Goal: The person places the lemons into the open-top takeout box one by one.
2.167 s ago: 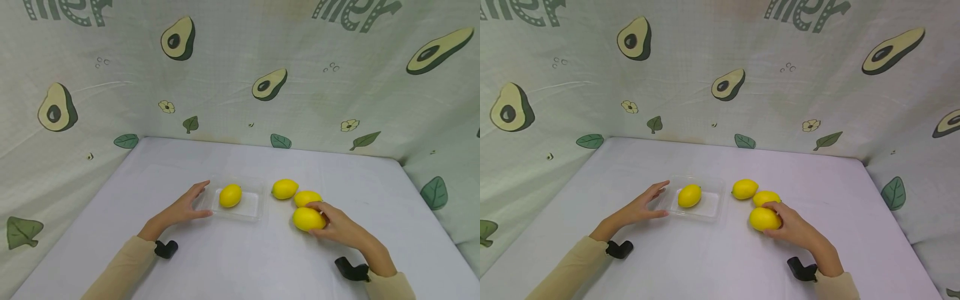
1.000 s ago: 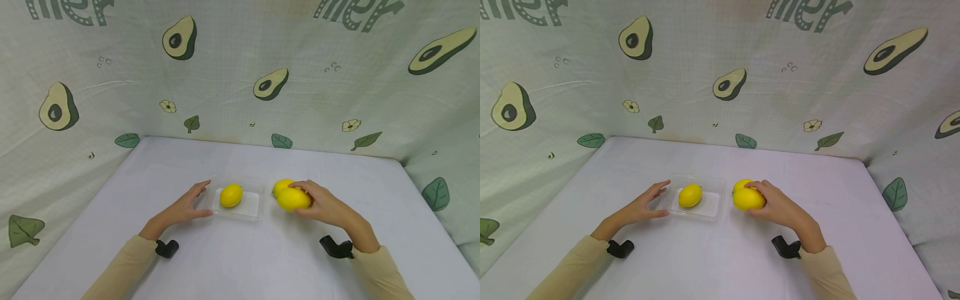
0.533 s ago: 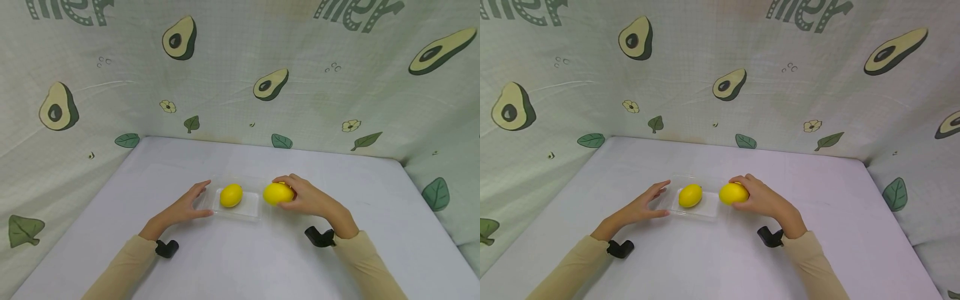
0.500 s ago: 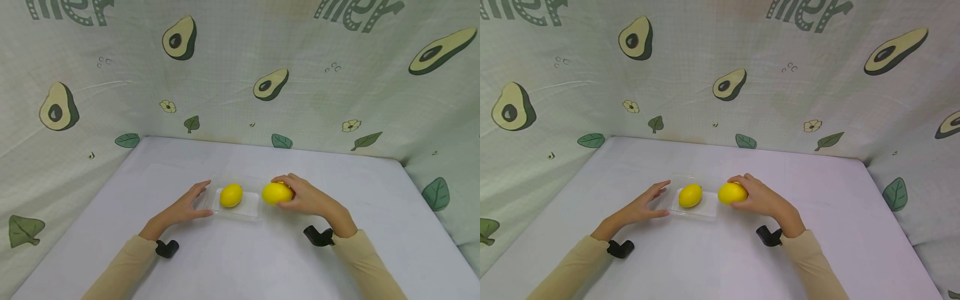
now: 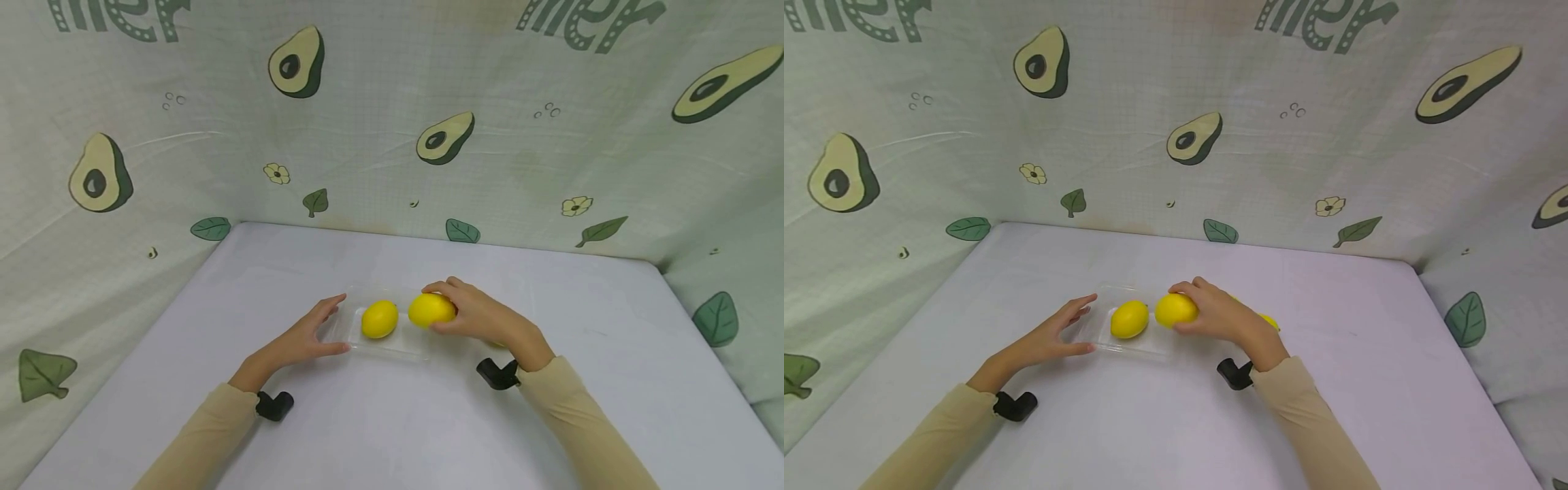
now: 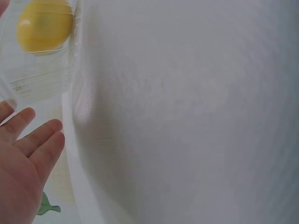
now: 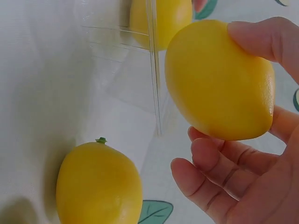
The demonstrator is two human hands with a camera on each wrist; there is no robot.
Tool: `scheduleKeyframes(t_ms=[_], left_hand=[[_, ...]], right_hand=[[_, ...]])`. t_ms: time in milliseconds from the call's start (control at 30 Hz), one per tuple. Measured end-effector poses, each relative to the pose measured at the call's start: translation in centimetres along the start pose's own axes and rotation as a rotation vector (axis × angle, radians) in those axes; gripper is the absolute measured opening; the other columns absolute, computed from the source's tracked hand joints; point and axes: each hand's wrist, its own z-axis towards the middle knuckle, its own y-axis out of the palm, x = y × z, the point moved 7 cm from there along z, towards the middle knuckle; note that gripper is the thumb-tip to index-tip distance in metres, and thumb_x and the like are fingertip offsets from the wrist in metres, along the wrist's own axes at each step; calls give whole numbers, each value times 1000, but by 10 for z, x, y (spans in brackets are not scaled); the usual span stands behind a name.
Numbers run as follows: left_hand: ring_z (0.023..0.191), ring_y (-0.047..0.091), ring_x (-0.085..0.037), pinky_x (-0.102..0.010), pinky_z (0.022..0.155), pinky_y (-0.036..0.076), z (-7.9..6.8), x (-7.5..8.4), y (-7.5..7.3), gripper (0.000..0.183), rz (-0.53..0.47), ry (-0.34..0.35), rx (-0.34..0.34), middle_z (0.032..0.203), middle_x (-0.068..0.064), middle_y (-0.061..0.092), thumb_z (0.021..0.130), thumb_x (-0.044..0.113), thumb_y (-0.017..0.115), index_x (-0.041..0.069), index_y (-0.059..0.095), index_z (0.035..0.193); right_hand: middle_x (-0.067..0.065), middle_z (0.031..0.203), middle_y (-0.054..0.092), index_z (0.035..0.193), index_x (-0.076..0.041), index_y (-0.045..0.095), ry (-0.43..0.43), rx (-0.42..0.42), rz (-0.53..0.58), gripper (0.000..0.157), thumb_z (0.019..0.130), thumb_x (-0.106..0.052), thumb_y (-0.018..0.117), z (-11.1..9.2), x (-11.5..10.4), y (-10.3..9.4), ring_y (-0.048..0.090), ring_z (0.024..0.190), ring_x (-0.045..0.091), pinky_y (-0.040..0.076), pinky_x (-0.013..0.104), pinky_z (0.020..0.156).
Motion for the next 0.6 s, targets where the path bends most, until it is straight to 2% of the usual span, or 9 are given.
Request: scheduleKeyframes(t_ms=[167, 400, 600], left_hand=[[137, 28, -36, -59, 108, 26, 0, 0, 0, 93, -4, 13, -6, 152, -10, 21, 79, 42, 71, 16, 17, 149], [137, 27, -36, -59, 108, 26, 0, 1, 0, 92, 4, 5, -1, 152, -10, 21, 79, 42, 71, 16, 17, 149], [138, 27, -36, -59, 108, 26, 1, 0, 0, 93, 2, 6, -4, 153, -10, 20, 79, 42, 71, 17, 16, 149]], right_hand=[[0, 103, 53, 126, -18, 52, -13, -15, -33, 51, 78, -28, 68, 8, -5, 5, 51, 90, 15, 45, 33, 84], [5, 104, 53, 124, -16, 52, -64, 10, -164, 51, 77, -28, 68, 17, -9, 11, 49, 93, 18, 46, 34, 84], [9, 107, 55, 124, -16, 50, -61, 8, -210, 51, 78, -28, 68, 23, -9, 15, 48, 98, 22, 47, 38, 85]])
